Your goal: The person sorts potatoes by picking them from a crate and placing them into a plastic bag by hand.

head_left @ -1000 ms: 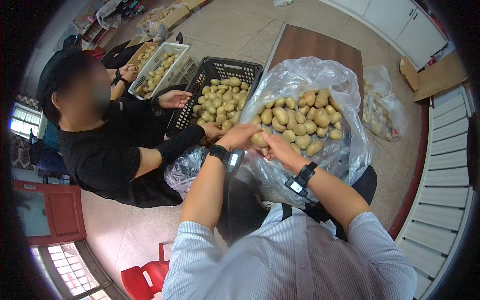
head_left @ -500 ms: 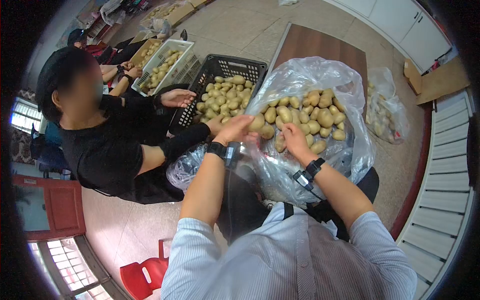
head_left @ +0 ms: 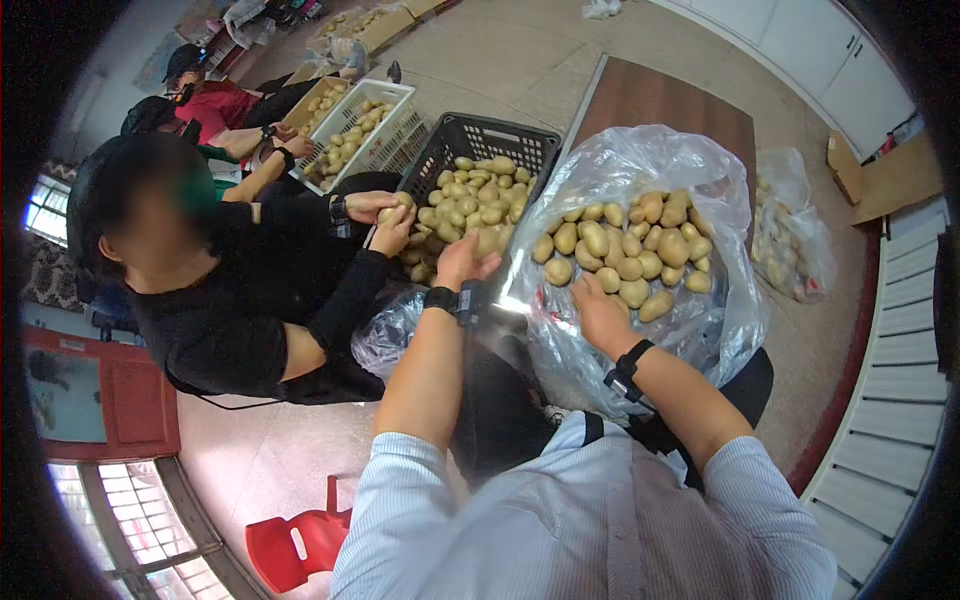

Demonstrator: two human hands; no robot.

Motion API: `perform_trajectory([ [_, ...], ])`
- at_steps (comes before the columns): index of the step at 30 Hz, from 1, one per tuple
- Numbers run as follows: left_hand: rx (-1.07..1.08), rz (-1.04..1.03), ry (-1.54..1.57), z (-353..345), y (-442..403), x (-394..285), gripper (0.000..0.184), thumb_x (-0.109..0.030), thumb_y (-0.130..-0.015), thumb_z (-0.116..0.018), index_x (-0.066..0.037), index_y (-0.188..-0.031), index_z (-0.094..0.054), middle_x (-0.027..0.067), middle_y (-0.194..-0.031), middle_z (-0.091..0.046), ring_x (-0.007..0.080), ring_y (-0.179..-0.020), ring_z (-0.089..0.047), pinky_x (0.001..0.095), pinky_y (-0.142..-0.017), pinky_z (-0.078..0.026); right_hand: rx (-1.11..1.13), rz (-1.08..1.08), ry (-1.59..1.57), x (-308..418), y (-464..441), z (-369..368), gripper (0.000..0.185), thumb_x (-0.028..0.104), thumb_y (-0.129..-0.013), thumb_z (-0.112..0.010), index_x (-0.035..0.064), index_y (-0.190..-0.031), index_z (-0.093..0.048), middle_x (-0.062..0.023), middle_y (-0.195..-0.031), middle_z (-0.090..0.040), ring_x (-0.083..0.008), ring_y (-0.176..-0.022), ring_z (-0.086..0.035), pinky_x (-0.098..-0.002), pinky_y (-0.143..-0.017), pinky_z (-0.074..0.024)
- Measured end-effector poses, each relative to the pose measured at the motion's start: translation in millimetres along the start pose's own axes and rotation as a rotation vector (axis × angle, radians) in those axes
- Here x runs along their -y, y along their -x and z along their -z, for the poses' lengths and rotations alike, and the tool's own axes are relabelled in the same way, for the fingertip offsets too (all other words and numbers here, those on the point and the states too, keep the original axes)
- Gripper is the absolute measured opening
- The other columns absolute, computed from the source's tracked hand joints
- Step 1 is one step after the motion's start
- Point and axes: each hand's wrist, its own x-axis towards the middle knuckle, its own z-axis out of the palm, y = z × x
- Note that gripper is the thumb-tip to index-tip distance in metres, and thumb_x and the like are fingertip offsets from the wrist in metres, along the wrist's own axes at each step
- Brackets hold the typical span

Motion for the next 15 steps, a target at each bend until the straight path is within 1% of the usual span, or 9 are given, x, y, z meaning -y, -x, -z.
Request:
perform_trajectory([
  [2, -0.06, -0.003, -0.008, 2.6, -2.1, -1.7, 0.035, -0.025, -0.092, -0.059, -0.003, -0.117, -0.051, 0.0173, -0.11, -0.059, 0.0337, -0.087, -0.063, 0.0407, -0.067, -0.057, 0.024, -0.012, 0.008, 0.5, -0.5, -2.0, 0.033, 0.004, -0.081, -0.051, 0.0069, -0.114, -0.053, -0.022, -0.135, -0.042, -0.0377, -0.092, -0.061, -0.0462, -0.079, -0.0502],
  [3, -0.039, -0.026, -0.077, 6.9, -4.6, -1.1, 0.035, -0.026, -0.091, -0.06, -0.002, -0.116, -0.051, 0.0179, -0.107, -0.06, 0.0338, -0.086, -0.064, 0.0405, -0.067, -0.056, 0.021, -0.009, 0.007, -1.8, -0.7, -5.7, 0.033, 0.004, -0.081, -0.051, 0.0069, -0.114, -0.053, -0.022, -0.135, -0.042, -0.0377, -0.092, -0.061, -0.0462, -0.079, -0.0502],
  [4, -0.002, -0.082, -0.237, 13.5, -9.9, 0.1, 0.036, -0.026, -0.09, -0.061, -0.002, -0.115, -0.052, 0.0185, -0.105, -0.06, 0.0338, -0.084, -0.064, 0.0403, -0.066, -0.056, -0.008, 0.019, 0.024, -4.5, -1.0, -10.1, 0.03, 0.004, -0.081, -0.051, 0.0063, -0.111, -0.054, -0.0225, -0.134, -0.042, -0.0377, -0.09, -0.062, -0.046, -0.078, -0.0507],
  [5, 0.042, -0.198, -0.506, 21.5, -14.1, 1.0, 0.037, -0.027, -0.088, -0.063, -0.002, -0.113, -0.053, 0.0191, -0.103, -0.061, 0.0339, -0.083, -0.064, 0.0401, -0.066, -0.056, -0.037, 0.048, 0.041, -7.4, -0.8, -14.5, 0.028, 0.003, -0.08, -0.051, 0.0057, -0.108, -0.054, -0.023, -0.134, -0.042, -0.0376, -0.087, -0.063, -0.0457, -0.077, -0.0513],
  [7, 0.032, -0.588, -1.286, 34.9, -14.0, -0.1, 0.038, -0.027, -0.086, -0.065, -0.001, -0.111, -0.054, 0.0203, -0.099, -0.063, 0.0341, -0.081, -0.065, 0.0396, -0.065, -0.055, -0.057, 0.062, 0.082, -4.2, 1.6, -12.9, 0.024, 0.003, -0.08, -0.051, 0.0051, -0.104, -0.053, -0.0224, -0.132, -0.044, -0.037, -0.084, -0.064, -0.0452, -0.074, -0.0519],
  [8, -0.03, -0.755, -1.582, 40.4, -14.1, 1.0, 0.039, -0.028, -0.085, -0.066, 0.0, -0.11, -0.055, 0.021, -0.096, -0.064, 0.0342, -0.08, -0.065, 0.0394, -0.065, -0.055, -0.075, 0.073, 0.121, -2.5, 2.9, -12.3, 0.021, 0.003, -0.08, -0.051, 0.0046, -0.1, -0.053, -0.0218, -0.13, -0.046, -0.0363, -0.08, -0.064, -0.0447, -0.071, -0.0525],
  [9, -0.084, -0.852, -1.739, 43.5, -14.5, 3.0, 0.04, -0.028, -0.083, -0.068, 0.0, -0.108, -0.056, 0.0216, -0.094, -0.064, 0.0343, -0.079, -0.065, 0.0392, -0.064, -0.055, -0.079, 0.075, 0.121, -3.2, 3.0, -13.5, 0.021, 0.003, -0.08, -0.051, 0.0046, -0.1, -0.053, -0.0218, -0.13, -0.046, -0.0363, -0.08, -0.064, -0.0447, -0.071, -0.0525],
  [11, -0.153, -0.889, -1.857, 48.5, -17.3, 4.8, 0.038, -0.029, -0.082, -0.069, 0.0, -0.104, -0.058, 0.0214, -0.089, -0.065, 0.0344, -0.077, -0.066, 0.0393, -0.063, -0.054, -0.074, 0.104, 0.197, -5.0, 2.7, -15.3, 0.018, 0.005, -0.08, -0.053, 0.0051, -0.098, -0.053, -0.0208, -0.126, -0.049, -0.0339, -0.072, -0.065, -0.0442, -0.064, -0.0527],
  [15, -0.225, -0.804, -1.966, 73.4, -51.0, 14.2, 0.032, -0.032, -0.08, -0.067, -0.003, -0.091, -0.064, 0.0185, -0.077, -0.065, 0.0346, -0.072, -0.066, 0.0405, -0.062, -0.053, -0.049, 0.094, 0.229, -3.3, 6.2, -10.4, 0.016, 0.008, -0.08, -0.054, 0.0053, -0.096, -0.052, -0.02, -0.123, -0.051, -0.0318, -0.069, -0.065, -0.0433, -0.06, -0.0524],
])
